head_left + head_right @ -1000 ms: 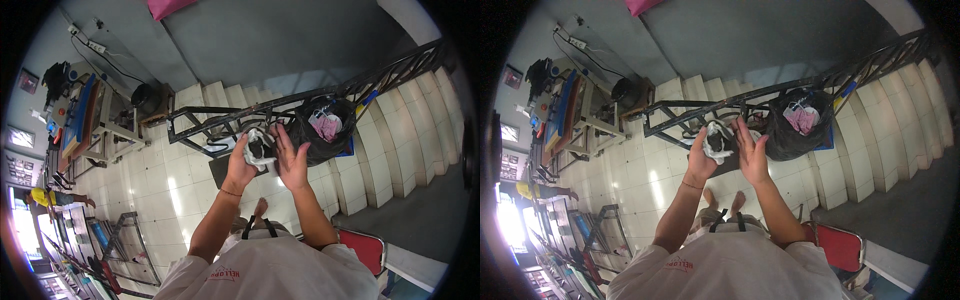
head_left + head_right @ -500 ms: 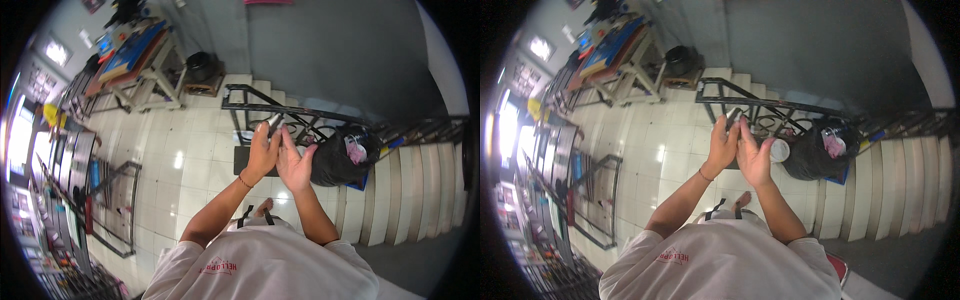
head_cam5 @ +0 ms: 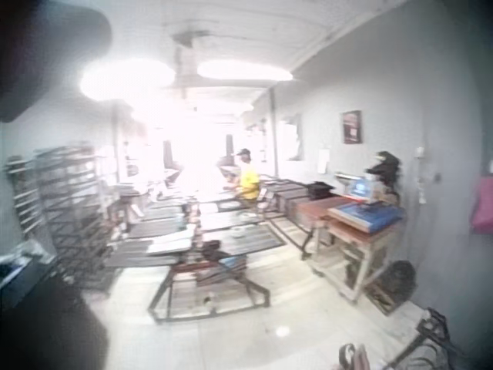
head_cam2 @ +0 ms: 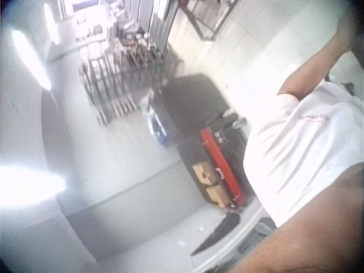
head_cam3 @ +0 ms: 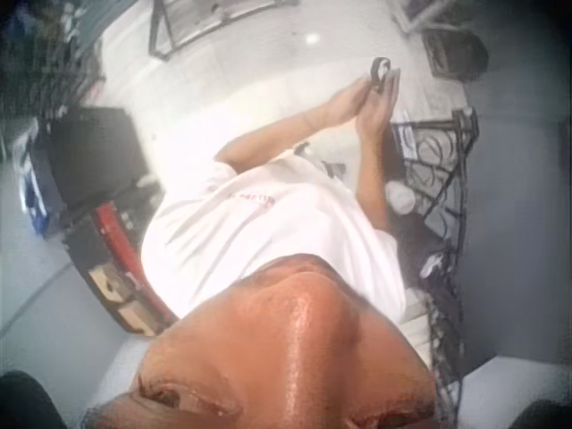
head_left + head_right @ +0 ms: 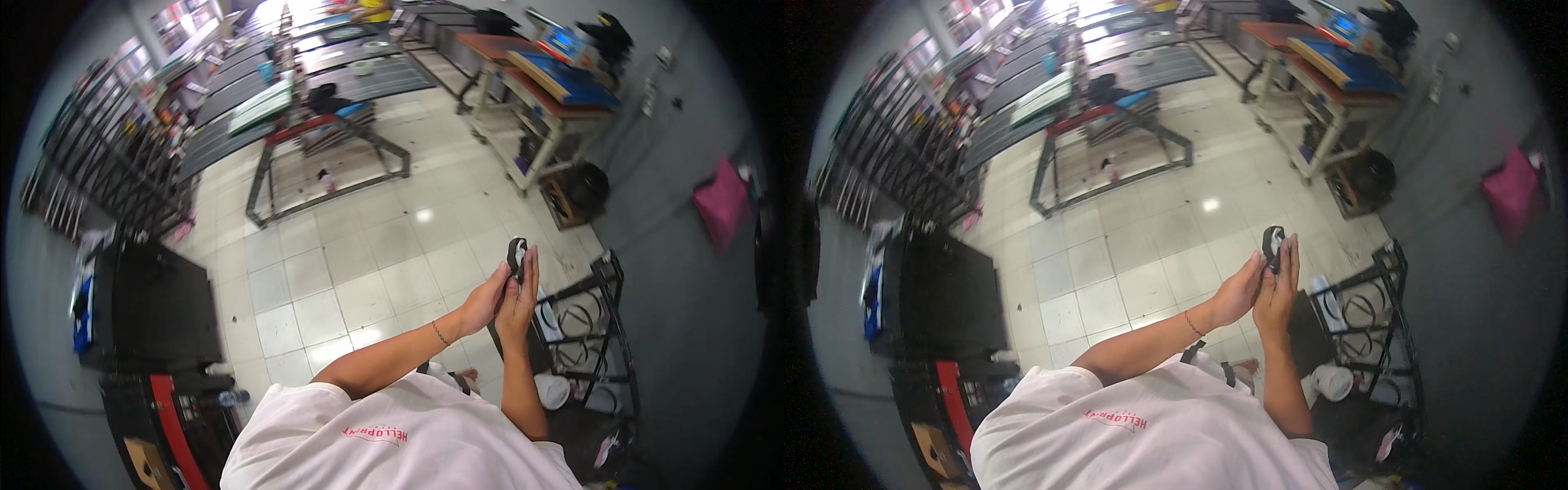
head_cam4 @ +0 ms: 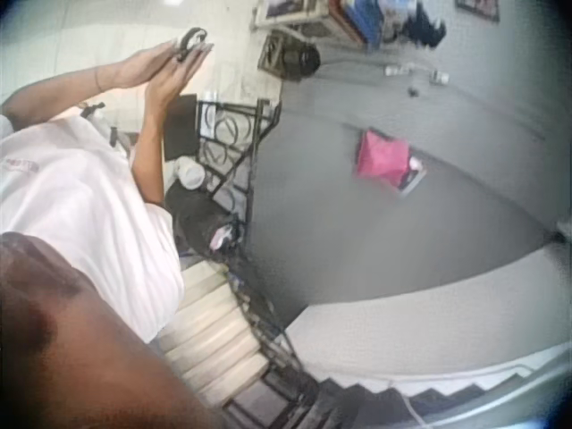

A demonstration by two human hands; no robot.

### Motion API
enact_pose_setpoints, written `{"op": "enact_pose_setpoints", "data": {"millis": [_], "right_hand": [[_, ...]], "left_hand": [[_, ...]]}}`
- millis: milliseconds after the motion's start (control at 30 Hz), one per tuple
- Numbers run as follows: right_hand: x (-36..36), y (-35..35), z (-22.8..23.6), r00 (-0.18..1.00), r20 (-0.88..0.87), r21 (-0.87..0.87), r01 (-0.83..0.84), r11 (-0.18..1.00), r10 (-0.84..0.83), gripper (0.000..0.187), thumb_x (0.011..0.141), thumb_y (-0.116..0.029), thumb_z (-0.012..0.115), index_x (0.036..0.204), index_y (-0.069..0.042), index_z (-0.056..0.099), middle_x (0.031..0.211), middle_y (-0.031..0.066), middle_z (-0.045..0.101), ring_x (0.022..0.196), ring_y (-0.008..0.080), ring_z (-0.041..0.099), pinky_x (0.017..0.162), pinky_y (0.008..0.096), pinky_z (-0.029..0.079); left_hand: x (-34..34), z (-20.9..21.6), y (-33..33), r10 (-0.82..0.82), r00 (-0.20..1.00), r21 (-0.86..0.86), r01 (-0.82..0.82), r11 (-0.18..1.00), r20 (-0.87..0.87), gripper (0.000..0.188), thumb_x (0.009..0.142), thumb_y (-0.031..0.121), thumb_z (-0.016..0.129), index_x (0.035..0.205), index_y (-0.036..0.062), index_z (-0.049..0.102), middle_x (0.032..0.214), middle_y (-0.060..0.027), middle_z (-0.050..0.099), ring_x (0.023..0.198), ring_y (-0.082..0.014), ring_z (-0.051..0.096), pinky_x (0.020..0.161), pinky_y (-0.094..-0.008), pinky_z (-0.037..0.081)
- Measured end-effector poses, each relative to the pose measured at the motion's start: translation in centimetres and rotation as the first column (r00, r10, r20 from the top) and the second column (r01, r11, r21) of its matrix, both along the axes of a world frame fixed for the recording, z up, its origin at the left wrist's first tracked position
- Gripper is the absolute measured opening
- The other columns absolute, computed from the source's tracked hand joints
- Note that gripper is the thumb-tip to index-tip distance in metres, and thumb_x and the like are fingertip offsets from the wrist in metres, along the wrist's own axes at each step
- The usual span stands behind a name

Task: The person picks up and replaces several plastic tubs of paint on a shelf, then uses a cloth to wipe up spilled paint from the tiled floor before putting the cloth and other items into a trash bag.

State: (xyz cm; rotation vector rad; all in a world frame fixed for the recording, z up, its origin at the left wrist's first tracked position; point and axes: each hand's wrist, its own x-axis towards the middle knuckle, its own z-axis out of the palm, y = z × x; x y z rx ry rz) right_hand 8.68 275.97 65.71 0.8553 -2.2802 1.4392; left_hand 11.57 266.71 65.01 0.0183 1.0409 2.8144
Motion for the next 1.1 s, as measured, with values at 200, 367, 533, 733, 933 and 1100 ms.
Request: {"op": "enact_pose_setpoints", "data": {"millis": [200,367,533,733,933,1100], "right_hand": [[-0.5,-9.2,-1.6,0.915,0.356,-0.274,-0.089,0.958,0.187,0.025,0.096,-0.012,0.043,0.111,0.003,0.055,0.11,0.0134,0.061,0.097,0.0226,0.059,0.083,0.032,0.047],[5.2,-17.6,-2.2,0.314,0.771,-0.573,-0.038,0.818,0.555,0.044,0.099,-0.035,0.043,0.128,-0.002,0.043,0.122,0.011,0.052,0.105,0.0163,0.052,0.084,0.0313,0.045],[1.5,-23.7,-4.5,0.147,0.703,-0.664,-0.215,0.716,0.696,0.042,0.1,-0.032,0.04,0.132,-0.005,0.038,0.128,0.011,0.047,0.116,0.0227,0.049,0.093,0.0382,0.044],[-2.4,-36.2,-4.0,-0.109,0.698,-0.716,-0.149,0.682,0.708,0.036,0.1,-0.027,0.036,0.126,-0.004,0.046,0.117,0.013,0.057,0.11,0.0299,0.056,0.093,0.0394,0.046],[-0.1,-45.6,-1.3,-0.43,0.495,-0.867,-0.19,0.461,0.755,0.044,0.1,-0.035,0.031,0.125,-0.005,0.05,0.121,0.0109,0.057,0.112,0.0317,0.055,0.099,0.0407,0.042],[4.5,-51.4,-3.4,-0.447,0.553,-0.832,-0.353,0.429,0.704,0.051,0.099,-0.037,0.032,0.135,0.0,0.039,0.134,0.0123,0.048,0.123,0.0257,0.045,0.107,0.0385,0.03]], "left_hand": [[5.2,-0.5,-10.8,0.021,0.967,-0.698,-0.198,0.688,-0.254,0.075,0.095,0.059,0.013,0.147,0.0048,0.015,0.152,-0.0192,0.008,0.142,-0.0307,0.004,0.114,-0.0407,0.009],[6.6,-3.6,-16.7,0.398,0.82,-0.824,-0.522,0.22,-0.412,0.069,0.098,0.052,0.015,0.146,0.0019,0.015,0.153,-0.0209,0.0,0.14,-0.0423,-0.004,0.113,-0.0468,0.005],[7.7,-3.6,-21.3,0.446,0.805,-0.885,-0.461,0.059,-0.39,0.06,0.099,0.044,0.025,0.145,0.0055,0.022,0.154,-0.0172,-0.004,0.141,-0.0397,-0.007,0.113,-0.0478,0.005],[12.5,-2.5,-31.1,0.523,0.816,-0.093,-0.558,0.825,-0.247,0.091,0.085,0.073,0.009,0.142,0.0068,0.032,0.155,-0.0074,0.007,0.143,-0.0244,0.0,0.115,-0.0415,0.002],[15.1,0.5,-37.7,0.844,0.536,0.606,-0.67,0.429,-0.006,0.102,0.076,0.083,0.008,0.147,0.0111,0.017,0.152,-0.0067,0.02,0.139,-0.0216,0.016,0.115,-0.0379,0.011],[17.0,-0.3,-42.0,0.932,0.362,0.616,-0.729,0.3,-0.026,0.095,0.079,0.081,0.011,0.147,0.0157,0.021,0.15,-0.0054,0.025,0.137,-0.0226,0.022,0.113,-0.0382,0.017]]}}
